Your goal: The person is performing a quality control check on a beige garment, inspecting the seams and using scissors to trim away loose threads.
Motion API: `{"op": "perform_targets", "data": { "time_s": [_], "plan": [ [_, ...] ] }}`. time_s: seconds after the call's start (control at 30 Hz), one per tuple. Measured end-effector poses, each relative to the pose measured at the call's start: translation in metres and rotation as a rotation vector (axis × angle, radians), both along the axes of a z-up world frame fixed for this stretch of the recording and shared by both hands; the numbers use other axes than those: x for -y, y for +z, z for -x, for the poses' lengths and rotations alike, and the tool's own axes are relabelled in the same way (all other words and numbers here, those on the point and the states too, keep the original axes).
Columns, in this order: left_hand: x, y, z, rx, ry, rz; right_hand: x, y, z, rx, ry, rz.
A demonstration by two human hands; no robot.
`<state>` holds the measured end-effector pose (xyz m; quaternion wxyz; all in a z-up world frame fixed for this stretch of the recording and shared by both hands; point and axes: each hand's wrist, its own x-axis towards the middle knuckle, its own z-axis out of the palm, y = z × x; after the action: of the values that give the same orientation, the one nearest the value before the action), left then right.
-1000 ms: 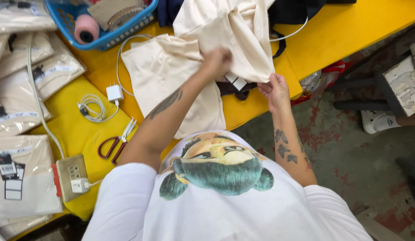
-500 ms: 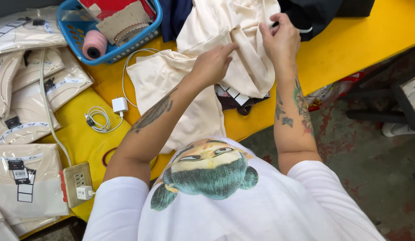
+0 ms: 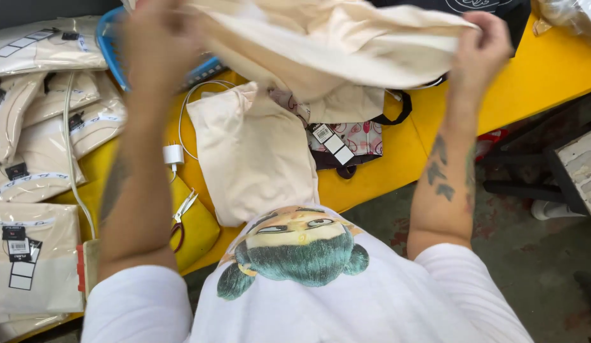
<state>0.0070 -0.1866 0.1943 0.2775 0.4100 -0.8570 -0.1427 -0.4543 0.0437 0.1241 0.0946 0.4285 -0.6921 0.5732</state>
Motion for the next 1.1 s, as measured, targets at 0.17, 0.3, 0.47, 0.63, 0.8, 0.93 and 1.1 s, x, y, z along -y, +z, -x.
{"op": "perform_targets", "data": {
  "time_s": [0.17, 0.3, 0.47, 0.63, 0.8, 0.93, 1.1],
  "plan": [
    [0.033, -0.026, -0.194, -0.336, 0.206, 0.297, -0.083, 0.046, -0.094, 0.318, 0.216, -0.265],
    [0.011, -0.100, -0.255, -0.261, 0.254, 0.161, -0.106, -0.034, -0.157, 0.545, 0.375, -0.448],
    [-0.067, -0.129, -0.253, -0.161, 0.292, -0.100, -0.116, -0.095, -0.193, 0.034, 0.200, -0.610],
    [-0.113, -0.174, -0.273, 0.073, 0.340, -0.032, -0.085, -0.046, -0.217, -0.010, 0.264, -0.275],
    [-0.202, -0.133, -0.257, 0.533, 0.227, -0.627, -0.078, -0.027, -0.273, -0.264, 0.467, -0.139],
    [-0.235, -0.151, -0.268, 0.594, 0.236, -0.494, -0.098, -0.086, -0.272, -0.385, 0.443, -0.396],
    [-0.213, -0.163, -0.206, 0.271, 0.153, -0.142, -0.135, -0.113, -0.285, 0.100, 0.254, -0.663]
  ]
}}
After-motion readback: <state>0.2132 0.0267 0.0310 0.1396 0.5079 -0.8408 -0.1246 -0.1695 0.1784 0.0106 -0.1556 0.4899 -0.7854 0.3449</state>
